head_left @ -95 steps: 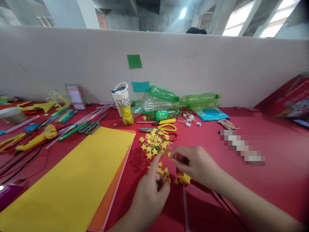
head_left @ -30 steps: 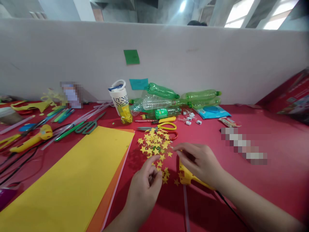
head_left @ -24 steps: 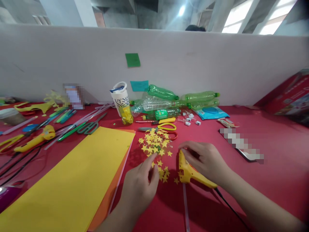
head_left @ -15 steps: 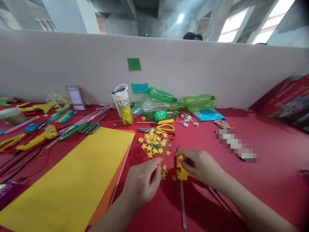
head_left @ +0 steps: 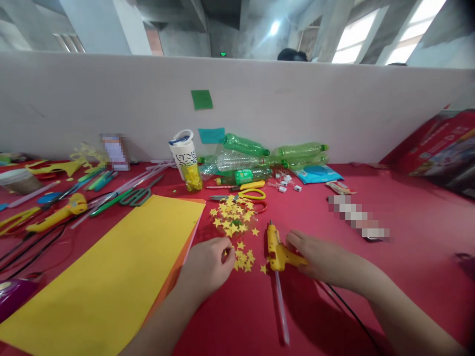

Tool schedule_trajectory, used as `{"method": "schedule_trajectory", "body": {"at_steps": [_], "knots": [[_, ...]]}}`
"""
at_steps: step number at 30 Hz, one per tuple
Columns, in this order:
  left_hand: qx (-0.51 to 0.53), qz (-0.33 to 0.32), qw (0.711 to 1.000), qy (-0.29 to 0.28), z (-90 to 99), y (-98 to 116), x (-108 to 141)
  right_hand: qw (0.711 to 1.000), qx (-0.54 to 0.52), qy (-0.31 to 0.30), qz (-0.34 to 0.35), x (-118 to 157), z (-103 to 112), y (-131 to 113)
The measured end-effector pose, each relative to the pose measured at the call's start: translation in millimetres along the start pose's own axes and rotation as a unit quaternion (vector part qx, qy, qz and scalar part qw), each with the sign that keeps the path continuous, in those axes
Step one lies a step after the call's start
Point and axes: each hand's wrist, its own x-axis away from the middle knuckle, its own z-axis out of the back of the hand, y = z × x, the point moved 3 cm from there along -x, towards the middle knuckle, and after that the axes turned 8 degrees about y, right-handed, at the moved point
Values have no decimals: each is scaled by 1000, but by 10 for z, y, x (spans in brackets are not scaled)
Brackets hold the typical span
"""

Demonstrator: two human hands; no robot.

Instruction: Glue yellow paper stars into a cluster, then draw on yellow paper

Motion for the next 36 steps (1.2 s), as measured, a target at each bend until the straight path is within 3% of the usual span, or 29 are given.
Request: {"method": "schedule_trajectory", "body": {"at_steps": [4, 7, 9, 14, 20, 26, 29, 33, 36], "knots": [[45, -15, 996, -71, -95, 82, 26, 997, 52, 51, 23, -64, -16, -70], [68, -29, 992, -99, -163, 151, 48, 992, 47, 105, 56, -154, -17, -283], [76, -39, 990, -110, -194, 173, 54, 988, 26, 106, 106, -200, -75, -452], [70, -34, 992, -100, -201, 165, 51, 979, 86, 97, 158, -226, -286, -645], [99, -20, 991, -87, -159, 167, 47, 961, 175, 115, 180, -213, -347, -712], [158, 6, 985, -73, -154, 199, 58, 965, 139, 136, 173, -242, -321, -685], [281, 66, 952, -102, -192, 233, 69, 970, 71, 191, 135, -241, -228, -657], [466, 152, 858, -155, -262, 269, 77, 957, 15, 246, 154, -204, -139, -698], [520, 187, 819, -156, -299, 258, 73, 949, 6, 266, 171, -174, -126, -727]]}}
